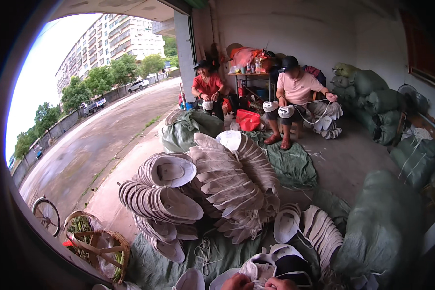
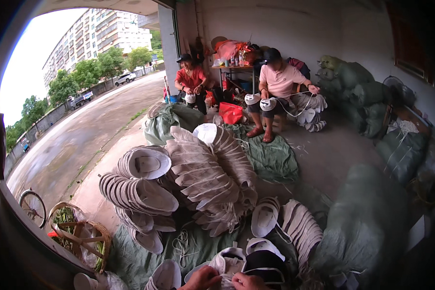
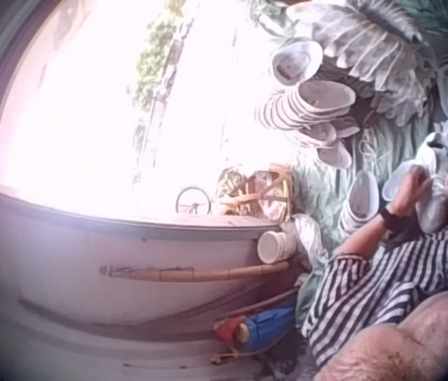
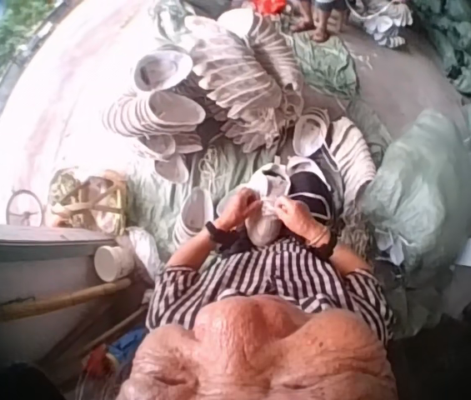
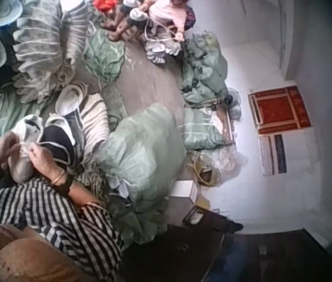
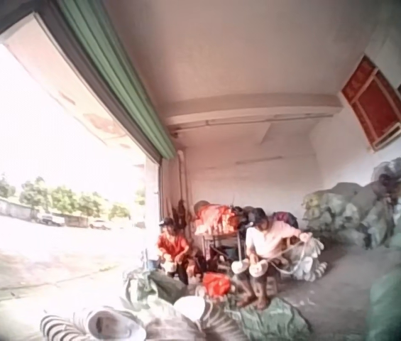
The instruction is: The person laces a shoe by hand, threading a shoelace through the eyelets and pulling it tight. They then tie the shoelace into a bow before setting the shoe down and picking up another shoe to repeat the process.
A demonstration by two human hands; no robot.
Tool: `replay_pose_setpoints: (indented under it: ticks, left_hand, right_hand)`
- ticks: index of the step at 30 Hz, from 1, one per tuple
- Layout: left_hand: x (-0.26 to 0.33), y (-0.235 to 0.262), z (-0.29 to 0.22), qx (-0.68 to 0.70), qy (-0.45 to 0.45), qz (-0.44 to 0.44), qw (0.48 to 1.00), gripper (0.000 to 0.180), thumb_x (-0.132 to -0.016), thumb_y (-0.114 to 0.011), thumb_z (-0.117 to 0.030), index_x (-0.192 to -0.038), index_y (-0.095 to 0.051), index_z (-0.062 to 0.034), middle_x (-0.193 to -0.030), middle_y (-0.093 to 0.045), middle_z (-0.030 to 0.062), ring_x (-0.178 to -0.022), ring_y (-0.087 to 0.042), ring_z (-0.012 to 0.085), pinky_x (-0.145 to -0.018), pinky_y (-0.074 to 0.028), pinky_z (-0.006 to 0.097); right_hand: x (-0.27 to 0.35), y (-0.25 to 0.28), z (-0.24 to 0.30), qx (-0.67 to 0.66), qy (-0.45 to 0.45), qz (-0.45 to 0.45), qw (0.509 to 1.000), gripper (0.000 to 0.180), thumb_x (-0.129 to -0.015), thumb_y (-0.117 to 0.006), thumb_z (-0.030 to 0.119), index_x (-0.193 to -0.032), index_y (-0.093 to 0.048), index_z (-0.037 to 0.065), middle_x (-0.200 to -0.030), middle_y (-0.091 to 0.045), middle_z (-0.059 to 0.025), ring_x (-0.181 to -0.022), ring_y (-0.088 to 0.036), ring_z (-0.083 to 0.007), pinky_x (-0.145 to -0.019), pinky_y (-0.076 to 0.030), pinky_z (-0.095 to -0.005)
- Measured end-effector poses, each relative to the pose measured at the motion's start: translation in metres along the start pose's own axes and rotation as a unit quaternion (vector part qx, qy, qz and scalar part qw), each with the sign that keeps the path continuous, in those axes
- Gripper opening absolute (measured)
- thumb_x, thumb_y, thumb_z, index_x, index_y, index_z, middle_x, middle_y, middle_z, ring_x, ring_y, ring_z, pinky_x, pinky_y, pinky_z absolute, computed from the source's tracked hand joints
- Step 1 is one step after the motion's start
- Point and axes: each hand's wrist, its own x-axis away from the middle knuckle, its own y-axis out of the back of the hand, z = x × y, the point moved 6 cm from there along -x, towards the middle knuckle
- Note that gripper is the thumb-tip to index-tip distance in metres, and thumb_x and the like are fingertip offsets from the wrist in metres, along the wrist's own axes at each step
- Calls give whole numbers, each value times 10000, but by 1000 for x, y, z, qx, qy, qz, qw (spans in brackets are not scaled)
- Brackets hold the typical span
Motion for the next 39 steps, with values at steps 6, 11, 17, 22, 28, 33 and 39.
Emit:
replay_pose_setpoints:
  ticks: [6,11,17,22,28,33,39]
  left_hand:
    - [5,3,11,-213,36,-17,976,131,-772,-678,-230,-849,-605,-153,-810,-576,84,-770,-591,294,-611,-478,385]
    - [-17,10,1,-104,-6,-44,994,94,-825,-629,-110,-833,-553,-55,-727,-565,137,-641,-572,279,-583,-472,350]
    - [-24,10,-25,-119,18,-27,992,109,-780,-673,-22,-866,-605,-23,-769,-579,71,-651,-584,184,-631,-484,272]
    - [-10,8,-4,-52,71,-29,996,98,-803,-671,-42,-855,-594,-11,-778,-580,61,-672,-575,140,-653,-481,258]
    - [-12,10,-3,-19,98,0,995,102,-806,-664,-35,-838,-570,-8,-769,-578,64,-680,-568,140,-646,-473,266]
    - [-26,74,-24,-231,-54,-123,964,91,-778,-637,7,-804,-555,-21,-728,-531,93,-661,-543,224,-606,-447,302]
    - [-14,67,-28,-249,-55,-82,964,82,-779,-639,8,-810,-570,-23,-732,-527,94,-624,-533,203,-578,-436,298]
  right_hand:
    - [10,11,-1,194,156,-112,962,78,-824,-603,143,-880,-621,91,-778,-583,-62,-593,-592,-218,-519,-487,-336]
    - [-9,26,-3,123,126,-209,962,77,-812,-596,61,-884,-581,36,-921,-560,-136,-792,-596,-319,-640,-498,-375]
    - [-7,26,-15,5,109,-184,977,135,-756,-638,-42,-857,-582,27,-813,-567,-86,-693,-596,-234,-600,-485,-307]
    - [5,29,-15,28,80,-134,987,82,-783,-658,50,-825,-588,64,-801,-569,-67,-688,-614,-240,-610,-498,-331]
    - [4,11,-41,-156,-109,108,976,186,-834,-664,138,-735,-569,12,-664,-558,-40,-598,-475,-41,-532,-399,-246]
    - [-1,23,-10,-7,102,-36,994,96,-826,-616,125,-814,-604,31,-744,-615,-93,-654,-609,-267,-585,-482,-331]
    - [-5,40,-23,-13,60,-166,984,133,-827,-652,85,-952,-626,47,-871,-621,-66,-635,-590,-138,-542,-466,-276]
